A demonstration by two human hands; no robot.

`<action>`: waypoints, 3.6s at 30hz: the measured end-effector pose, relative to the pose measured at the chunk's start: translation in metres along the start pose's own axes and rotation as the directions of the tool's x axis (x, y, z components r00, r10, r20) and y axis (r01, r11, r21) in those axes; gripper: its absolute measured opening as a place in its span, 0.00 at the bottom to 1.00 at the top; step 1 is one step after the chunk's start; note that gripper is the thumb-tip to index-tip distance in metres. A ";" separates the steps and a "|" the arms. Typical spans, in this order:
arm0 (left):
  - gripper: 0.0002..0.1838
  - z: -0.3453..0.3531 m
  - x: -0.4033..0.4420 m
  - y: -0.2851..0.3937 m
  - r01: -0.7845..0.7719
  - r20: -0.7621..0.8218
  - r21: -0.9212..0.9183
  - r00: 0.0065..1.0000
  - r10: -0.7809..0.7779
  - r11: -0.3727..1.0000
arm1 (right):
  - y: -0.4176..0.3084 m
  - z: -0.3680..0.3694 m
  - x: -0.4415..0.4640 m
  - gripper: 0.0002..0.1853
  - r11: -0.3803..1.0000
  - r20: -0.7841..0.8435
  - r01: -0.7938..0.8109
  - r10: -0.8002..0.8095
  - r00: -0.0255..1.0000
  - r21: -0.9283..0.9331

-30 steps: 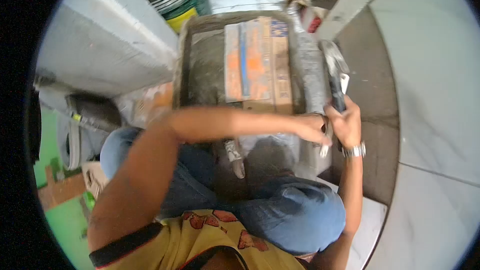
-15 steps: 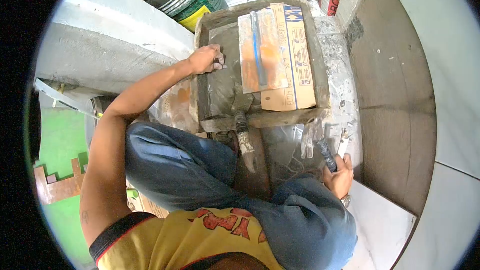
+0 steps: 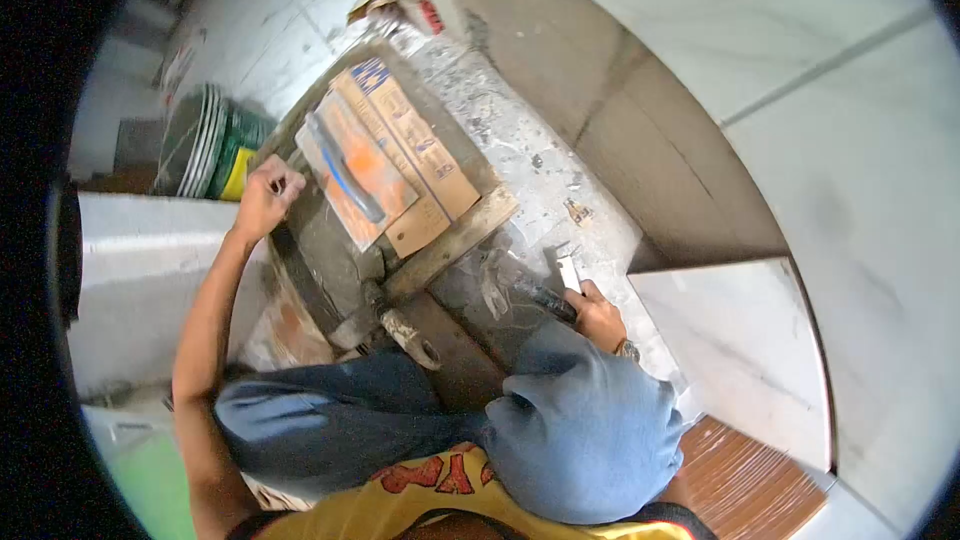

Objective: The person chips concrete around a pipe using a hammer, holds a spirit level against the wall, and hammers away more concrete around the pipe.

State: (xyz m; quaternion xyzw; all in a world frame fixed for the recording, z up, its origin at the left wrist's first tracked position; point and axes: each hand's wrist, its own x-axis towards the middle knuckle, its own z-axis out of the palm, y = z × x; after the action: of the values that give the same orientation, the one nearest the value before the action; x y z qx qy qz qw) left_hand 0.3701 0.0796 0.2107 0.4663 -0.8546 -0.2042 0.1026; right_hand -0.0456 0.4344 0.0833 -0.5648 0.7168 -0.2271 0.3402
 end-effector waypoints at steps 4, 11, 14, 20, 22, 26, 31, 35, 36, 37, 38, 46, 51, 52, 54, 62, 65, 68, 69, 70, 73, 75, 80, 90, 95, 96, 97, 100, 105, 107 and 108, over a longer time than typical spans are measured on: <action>0.07 -0.008 0.067 0.093 -0.223 -0.032 0.019 0.974 0.224 0.975 | 0.016 0.019 0.000 0.11 0.997 0.014 0.025 -0.024 1.000 -0.073; 0.11 0.055 0.154 0.139 -0.346 -0.048 0.170 0.932 0.359 0.922 | -0.014 0.000 0.001 0.14 0.989 0.044 -0.101 0.106 0.993 -0.112; 0.12 0.060 0.149 0.156 -0.233 0.046 0.194 0.972 0.229 0.953 | 0.002 0.015 -0.001 0.19 0.981 0.084 -0.175 0.182 0.980 -0.085; 0.08 0.074 0.098 0.142 -0.140 0.246 -0.186 0.951 0.184 0.972 | 0.004 0.017 -0.003 0.22 0.969 0.046 -0.245 0.244 0.969 0.015; 0.10 0.085 0.068 0.158 -0.080 0.444 -0.256 0.876 0.191 0.963 | -0.001 0.006 0.000 0.19 0.986 -0.050 -0.149 0.153 0.987 0.067; 0.14 0.135 0.019 0.209 -0.272 0.537 -0.194 0.775 0.334 0.943 | -0.030 -0.030 0.029 0.10 0.984 -0.186 0.072 -0.042 0.982 0.162; 0.18 0.169 -0.013 0.239 -0.062 0.434 -0.457 0.855 0.283 0.887 | -0.085 -0.045 0.073 0.08 0.850 -0.244 0.156 -0.033 0.969 0.503; 0.14 0.161 -0.008 0.214 0.040 0.303 -0.447 0.947 0.109 0.894 | -0.094 -0.054 0.093 0.09 0.836 -0.228 0.142 -0.021 0.974 0.530; 0.13 0.155 -0.006 0.203 -0.005 0.227 -0.457 0.966 0.122 0.890 | -0.084 -0.050 0.097 0.08 0.880 -0.243 0.132 -0.019 0.970 0.457; 0.13 0.150 -0.005 0.196 -0.048 0.163 -0.462 0.977 0.138 0.886 | -0.075 -0.045 0.096 0.06 0.924 -0.285 0.152 -0.048 0.957 0.352; 0.13 0.147 -0.004 0.190 -0.062 0.147 -0.480 0.978 0.150 0.875 | -0.067 -0.038 0.092 0.07 0.969 -0.322 0.133 -0.060 0.945 0.209; 0.09 0.137 -0.017 0.198 0.342 0.459 -0.834 0.866 0.199 0.433 | 0.013 0.028 0.041 0.22 0.947 -0.289 -0.274 0.219 0.932 -0.167; 0.09 0.150 -0.020 0.194 0.231 0.395 -0.858 0.867 0.303 0.459 | 0.011 0.037 0.030 0.23 0.906 -0.312 -0.360 0.283 0.907 -0.224; 0.09 0.150 -0.019 0.196 0.247 0.413 -0.849 0.861 0.296 0.467 | 0.008 0.037 0.033 0.22 0.902 -0.300 -0.370 0.297 0.906 -0.222; 0.11 0.151 -0.019 0.208 0.297 0.464 -0.794 0.860 0.214 0.530 | 0.006 0.042 0.037 0.22 0.887 -0.280 -0.385 0.313 0.908 -0.256; 0.17 0.172 -0.026 0.248 0.366 0.553 -0.753 0.802 0.225 0.546 | 0.011 0.079 0.042 0.18 0.845 -0.369 -0.385 0.247 0.896 -0.371; 0.19 0.190 -0.037 0.260 0.290 0.505 -0.792 0.806 0.310 0.537 | 0.015 0.078 0.043 0.17 0.877 -0.376 -0.325 0.185 0.908 -0.355; 0.21 0.214 -0.051 0.263 0.168 0.406 -0.818 0.846 0.345 0.550 | 0.017 0.065 0.047 0.16 0.973 -0.389 -0.133 0.051 0.920 -0.188; 0.22 0.212 -0.050 0.264 0.155 0.387 -0.840 0.843 0.374 0.520 | 0.014 0.056 0.050 0.16 0.999 -0.407 -0.036 0.029 0.913 -0.010; 0.23 0.211 -0.050 0.265 0.148 0.369 -0.861 0.841 0.396 0.487 | 0.012 0.046 0.055 0.15 0.973 -0.413 0.066 0.033 0.910 0.223; 0.25 0.200 -0.046 0.280 -0.011 0.189 -0.911 0.877 0.442 0.412 | -0.015 0.011 0.076 0.10 0.275 -0.226 0.159 0.230 0.947 0.948; 0.27 0.190 -0.036 0.289 -0.099 0.139 -0.901 0.857 0.496 0.422 | -0.037 -0.026 0.098 0.10 -0.330 0.052 0.009 0.175 0.983 0.944; 0.21 0.174 -0.021 0.295 -0.297 0.066 -0.633 0.900 0.432 0.715 | -0.064 -0.040 0.165 0.12 -0.330 -0.020 0.119 0.288 0.957 0.936; 0.26 0.135 -0.002 0.287 -0.212 0.225 -0.694 0.844 0.486 0.688 | -0.073 -0.049 0.197 0.11 -0.330 -0.118 0.177 0.190 0.975 0.927; 0.26 0.144 -0.004 0.279 -0.287 0.271 -0.676 0.760 0.591 0.679 | -0.076 -0.048 0.189 0.10 -0.288 -0.149 0.155 0.043 0.988 0.945; 0.26 0.146 -0.004 0.278 -0.325 0.247 -0.679 0.743 0.622 0.658 | -0.077 -0.049 0.185 0.10 -0.227 -0.132 0.121 -0.033 0.991 0.966; 0.26 0.149 -0.005 0.277 -0.362 0.222 -0.682 0.725 0.652 0.635 | -0.082 -0.050 0.180 0.10 -0.162 -0.110 0.091 -0.109 0.988 0.983; 0.26 0.166 -0.007 0.277 -0.410 0.093 -0.758 0.701 0.707 0.507 | -0.083 -0.043 0.168 0.11 0.190 0.072 0.004 -0.391 0.918 0.982; 0.25 0.178 -0.011 0.280 -0.395 0.133 -0.808 0.600 0.789 0.437 | -0.089 -0.045 0.148 0.12 0.524 0.342 -0.209 -0.171 0.924 0.826; 0.22 0.170 -0.014 0.274 -0.353 0.115 -0.818 0.674 0.730 0.455 | -0.079 -0.035 0.157 0.11 0.707 0.088 -0.095 0.047 0.995 0.701; 0.20 0.163 -0.014 0.261 -0.462 0.049 -0.696 0.733 0.679 0.550 | -0.093 -0.035 0.149 0.12 0.747 -0.072 0.134 -0.115 0.991 0.651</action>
State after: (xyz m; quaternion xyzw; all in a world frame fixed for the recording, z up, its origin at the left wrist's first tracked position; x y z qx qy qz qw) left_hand 0.1211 0.2586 0.1813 0.0549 -0.8401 -0.5087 0.1801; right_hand -0.0297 0.2644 0.1383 -0.4536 0.5577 -0.4928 0.4902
